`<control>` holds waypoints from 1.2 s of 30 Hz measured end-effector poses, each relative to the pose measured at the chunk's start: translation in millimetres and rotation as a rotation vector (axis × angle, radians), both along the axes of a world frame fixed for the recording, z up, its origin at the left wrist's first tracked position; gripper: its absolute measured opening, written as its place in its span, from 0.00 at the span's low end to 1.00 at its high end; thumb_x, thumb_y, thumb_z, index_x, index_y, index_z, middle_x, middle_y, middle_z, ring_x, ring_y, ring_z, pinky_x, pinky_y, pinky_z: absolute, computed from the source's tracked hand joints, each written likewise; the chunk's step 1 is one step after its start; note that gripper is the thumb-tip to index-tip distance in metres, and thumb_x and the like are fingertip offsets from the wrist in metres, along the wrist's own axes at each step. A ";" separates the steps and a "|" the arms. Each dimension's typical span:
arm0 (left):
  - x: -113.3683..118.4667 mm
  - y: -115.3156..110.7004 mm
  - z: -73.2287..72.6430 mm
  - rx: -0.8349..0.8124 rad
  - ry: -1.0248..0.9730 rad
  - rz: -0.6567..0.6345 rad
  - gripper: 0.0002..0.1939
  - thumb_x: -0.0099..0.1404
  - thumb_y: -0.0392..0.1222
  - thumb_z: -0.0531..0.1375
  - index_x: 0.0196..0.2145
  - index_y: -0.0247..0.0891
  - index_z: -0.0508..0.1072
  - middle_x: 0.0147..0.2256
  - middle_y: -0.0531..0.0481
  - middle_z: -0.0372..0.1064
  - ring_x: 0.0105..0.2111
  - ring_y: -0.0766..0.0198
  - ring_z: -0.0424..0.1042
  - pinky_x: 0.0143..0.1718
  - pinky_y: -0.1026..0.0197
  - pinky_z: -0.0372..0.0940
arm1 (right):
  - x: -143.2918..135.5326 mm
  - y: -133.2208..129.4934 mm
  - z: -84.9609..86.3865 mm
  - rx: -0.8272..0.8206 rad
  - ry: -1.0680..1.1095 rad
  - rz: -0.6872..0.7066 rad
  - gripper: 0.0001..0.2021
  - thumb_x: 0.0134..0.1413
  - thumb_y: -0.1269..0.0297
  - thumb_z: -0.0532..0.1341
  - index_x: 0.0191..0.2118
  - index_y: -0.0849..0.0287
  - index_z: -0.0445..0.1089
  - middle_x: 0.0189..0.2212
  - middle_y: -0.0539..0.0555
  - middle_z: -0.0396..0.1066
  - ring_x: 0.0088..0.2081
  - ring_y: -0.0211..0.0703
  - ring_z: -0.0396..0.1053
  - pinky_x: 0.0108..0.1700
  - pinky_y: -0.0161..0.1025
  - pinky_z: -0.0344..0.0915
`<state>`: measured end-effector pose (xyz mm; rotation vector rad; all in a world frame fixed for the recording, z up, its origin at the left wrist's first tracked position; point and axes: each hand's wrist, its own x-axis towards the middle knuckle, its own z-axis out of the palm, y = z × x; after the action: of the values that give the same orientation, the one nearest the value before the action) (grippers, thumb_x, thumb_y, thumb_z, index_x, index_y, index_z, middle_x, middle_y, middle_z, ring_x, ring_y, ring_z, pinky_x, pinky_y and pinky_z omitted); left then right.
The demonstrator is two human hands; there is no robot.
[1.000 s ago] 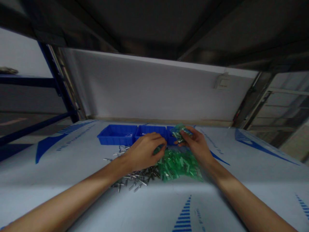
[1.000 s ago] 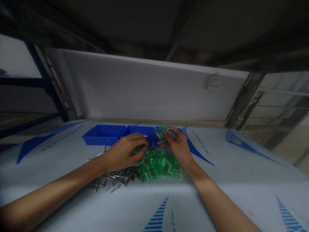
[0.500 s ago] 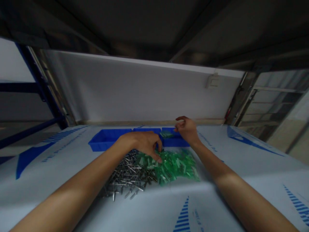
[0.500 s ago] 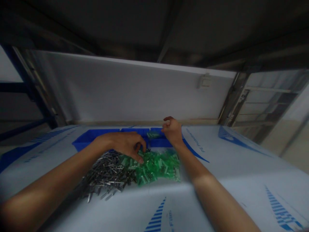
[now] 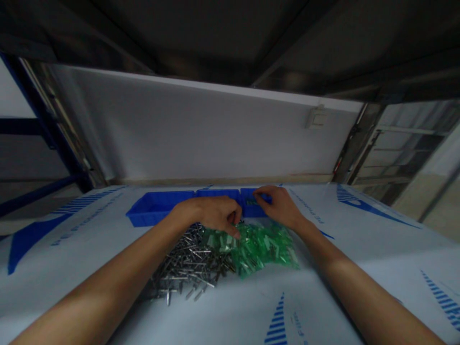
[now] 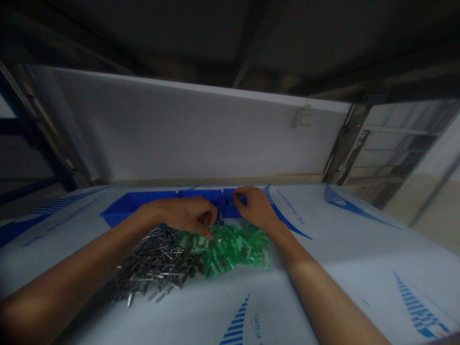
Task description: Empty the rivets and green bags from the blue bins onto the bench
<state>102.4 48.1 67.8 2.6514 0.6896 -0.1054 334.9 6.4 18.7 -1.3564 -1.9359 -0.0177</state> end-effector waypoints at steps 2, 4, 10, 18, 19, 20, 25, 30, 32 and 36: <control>-3.0 2.4 3.0 -0.041 -0.059 -0.020 0.10 0.62 0.46 0.70 0.35 0.37 0.77 0.30 0.54 0.72 0.30 0.65 0.70 0.31 0.66 0.60 | -5.5 -5.3 6.1 -0.005 0.070 0.092 0.10 0.66 0.63 0.61 0.43 0.54 0.82 0.45 0.56 0.84 0.48 0.52 0.80 0.55 0.50 0.71; -7.1 4.5 8.7 -0.082 -0.114 -0.031 0.09 0.63 0.45 0.68 0.35 0.37 0.77 0.29 0.54 0.71 0.30 0.65 0.69 0.33 0.65 0.61 | -12.3 -10.2 10.9 -0.071 0.169 0.204 0.10 0.67 0.59 0.62 0.44 0.53 0.81 0.44 0.55 0.84 0.47 0.50 0.80 0.54 0.50 0.72; -10.9 9.7 20.3 -0.031 -0.337 0.043 0.12 0.65 0.49 0.64 0.35 0.36 0.77 0.27 0.54 0.70 0.29 0.66 0.67 0.32 0.64 0.59 | -21.5 -13.3 9.5 -0.358 0.488 0.403 0.23 0.54 0.55 0.72 0.55 0.51 0.75 0.35 0.50 0.81 0.37 0.45 0.79 0.43 0.45 0.76; 0.1 8.4 17.1 0.207 -0.520 0.156 0.09 0.69 0.44 0.63 0.37 0.34 0.77 0.29 0.51 0.73 0.28 0.65 0.70 0.32 0.64 0.60 | 2.5 6.0 2.6 -0.197 0.653 0.206 0.22 0.49 0.59 0.72 0.51 0.53 0.75 0.30 0.48 0.80 0.31 0.45 0.78 0.35 0.41 0.72; 0.1 7.1 17.4 0.210 -0.456 0.126 0.10 0.69 0.44 0.63 0.37 0.35 0.78 0.29 0.51 0.74 0.29 0.65 0.71 0.33 0.64 0.61 | 7.1 8.5 1.3 -0.157 0.660 0.156 0.22 0.49 0.59 0.72 0.51 0.53 0.74 0.30 0.49 0.80 0.31 0.45 0.78 0.35 0.40 0.72; 0.3 5.5 17.2 0.200 -0.371 0.086 0.10 0.69 0.45 0.64 0.36 0.35 0.79 0.30 0.51 0.75 0.30 0.65 0.72 0.34 0.64 0.61 | 11.8 10.8 -0.3 -0.126 0.651 0.106 0.22 0.50 0.59 0.71 0.52 0.54 0.74 0.30 0.49 0.80 0.31 0.45 0.78 0.35 0.40 0.72; 8.5 -5.2 5.8 0.176 -0.016 -0.033 0.14 0.68 0.50 0.67 0.43 0.38 0.85 0.36 0.48 0.81 0.35 0.62 0.76 0.37 0.64 0.64 | 32.0 15.7 -10.6 -0.029 0.195 -0.187 0.17 0.56 0.66 0.69 0.52 0.58 0.76 0.36 0.57 0.83 0.37 0.50 0.81 0.44 0.47 0.75; 18.1 -13.1 -4.6 0.215 0.066 -0.070 0.19 0.69 0.52 0.66 0.49 0.37 0.84 0.40 0.43 0.82 0.37 0.58 0.76 0.39 0.60 0.66 | 36.0 15.0 -11.7 0.011 -0.054 -0.218 0.15 0.57 0.71 0.68 0.51 0.58 0.77 0.41 0.57 0.83 0.41 0.50 0.80 0.50 0.46 0.73; 19.8 -13.3 -6.5 0.209 0.064 -0.080 0.17 0.68 0.48 0.67 0.49 0.37 0.84 0.37 0.44 0.81 0.36 0.58 0.76 0.39 0.60 0.66 | 34.8 15.0 -10.1 0.001 -0.084 -0.202 0.18 0.57 0.71 0.69 0.54 0.58 0.76 0.42 0.58 0.83 0.42 0.50 0.80 0.50 0.45 0.73; 25.7 -12.9 -14.2 0.174 -0.023 -0.071 0.17 0.65 0.42 0.69 0.52 0.39 0.81 0.38 0.48 0.79 0.35 0.62 0.76 0.37 0.63 0.66 | 34.4 14.4 -9.5 -0.084 -0.159 -0.155 0.07 0.62 0.68 0.67 0.45 0.58 0.80 0.39 0.58 0.84 0.42 0.50 0.81 0.48 0.42 0.72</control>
<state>128.1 35.1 53.6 2.8399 0.6226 -0.0351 369.3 20.8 9.2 -1.6002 -1.9755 -0.1240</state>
